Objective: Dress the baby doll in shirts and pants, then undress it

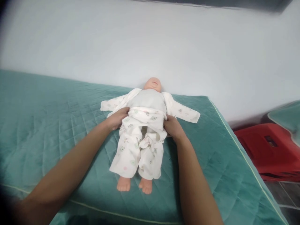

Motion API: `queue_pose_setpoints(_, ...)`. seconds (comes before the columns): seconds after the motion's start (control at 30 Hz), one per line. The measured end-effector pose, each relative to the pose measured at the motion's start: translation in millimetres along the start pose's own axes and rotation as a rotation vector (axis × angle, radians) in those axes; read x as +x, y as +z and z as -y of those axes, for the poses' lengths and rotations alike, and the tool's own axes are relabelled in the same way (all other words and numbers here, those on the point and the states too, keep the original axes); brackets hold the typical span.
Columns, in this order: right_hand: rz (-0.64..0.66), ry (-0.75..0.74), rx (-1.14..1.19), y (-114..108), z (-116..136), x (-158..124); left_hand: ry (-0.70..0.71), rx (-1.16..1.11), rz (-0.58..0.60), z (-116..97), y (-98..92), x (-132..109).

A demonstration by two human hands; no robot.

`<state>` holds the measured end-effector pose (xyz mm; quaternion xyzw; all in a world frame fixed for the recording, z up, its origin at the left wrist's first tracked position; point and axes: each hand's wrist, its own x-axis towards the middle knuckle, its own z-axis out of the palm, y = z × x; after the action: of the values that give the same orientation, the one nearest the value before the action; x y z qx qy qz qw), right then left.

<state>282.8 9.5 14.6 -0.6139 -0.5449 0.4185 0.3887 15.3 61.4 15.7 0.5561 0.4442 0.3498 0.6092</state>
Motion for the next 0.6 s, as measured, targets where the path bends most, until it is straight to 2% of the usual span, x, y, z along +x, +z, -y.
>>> queue_pose_setpoints(0.1, -0.044, -0.002, -0.05, 1, 0, 1, -0.037, -0.065, 0.03, -6, 3.1, -2)
queue_pose_setpoints(0.3, -0.096, -0.03, -0.057, 4, 0, 0, -0.195, -0.226, -0.007, -18, 6.1, -4)
queue_pose_setpoints(0.47, -0.084, -0.055, 0.031, 4, 2, -2, -0.152, -0.377, -0.002, -15, 8.8, -1)
queue_pose_setpoints(0.6, -0.048, -0.065, 0.129, 4, 5, -5, -0.085, -0.372, -0.009, -12, 13.7, 0)
